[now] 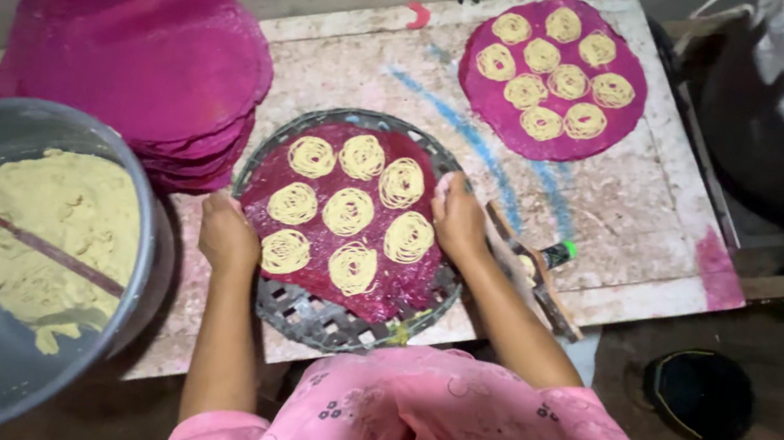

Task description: The person uses a manual dough press to form spiral-shaped dough pieces from a large bowl of dough. They place the formed dough onto a pink mat inside a woven tray, then transfer the mat to a table. The process is repeated multiple times.

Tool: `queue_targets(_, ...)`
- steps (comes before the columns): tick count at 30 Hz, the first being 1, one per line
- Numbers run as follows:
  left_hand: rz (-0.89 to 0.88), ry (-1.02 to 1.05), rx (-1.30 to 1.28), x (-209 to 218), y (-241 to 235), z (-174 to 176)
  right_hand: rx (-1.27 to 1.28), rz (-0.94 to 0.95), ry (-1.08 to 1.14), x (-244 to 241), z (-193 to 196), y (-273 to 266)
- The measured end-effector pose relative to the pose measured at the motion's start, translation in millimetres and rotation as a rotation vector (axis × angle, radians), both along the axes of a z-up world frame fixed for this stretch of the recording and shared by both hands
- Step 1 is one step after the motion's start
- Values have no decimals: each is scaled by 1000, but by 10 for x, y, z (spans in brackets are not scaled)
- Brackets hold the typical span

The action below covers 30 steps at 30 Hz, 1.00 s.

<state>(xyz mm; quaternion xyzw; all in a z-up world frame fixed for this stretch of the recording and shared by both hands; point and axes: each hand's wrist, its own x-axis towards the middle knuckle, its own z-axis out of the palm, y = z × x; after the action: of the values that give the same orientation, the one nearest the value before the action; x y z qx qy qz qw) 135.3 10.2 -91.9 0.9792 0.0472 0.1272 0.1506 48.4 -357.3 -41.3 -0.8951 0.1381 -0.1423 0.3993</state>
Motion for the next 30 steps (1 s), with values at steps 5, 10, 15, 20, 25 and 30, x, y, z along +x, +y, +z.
queue_targets(5, -46, 215, 26, -36, -106, 88, -7, 29, -46, -9, 1, -123)
queue_targets(10, -69, 192, 84, -53, -321, 71, 11, 43, -121, -102, -8, -407)
queue_targets(15, -28, 172, -85, 12, -337, 111, 39, 112, -229, -123, -9, -502)
queue_targets(20, -69, 193, -67, 62, -412, 602, 52, 139, -273, -118, 131, -566)
queue_targets(25, -448, 88, -494, 331, -993, 1115, 256, 33, -227, -163, 473, -1075)
queue_targets(30, -646, 89, -548, 704, -2173, 882, -142, -64, -359, -386, 850, -2112)
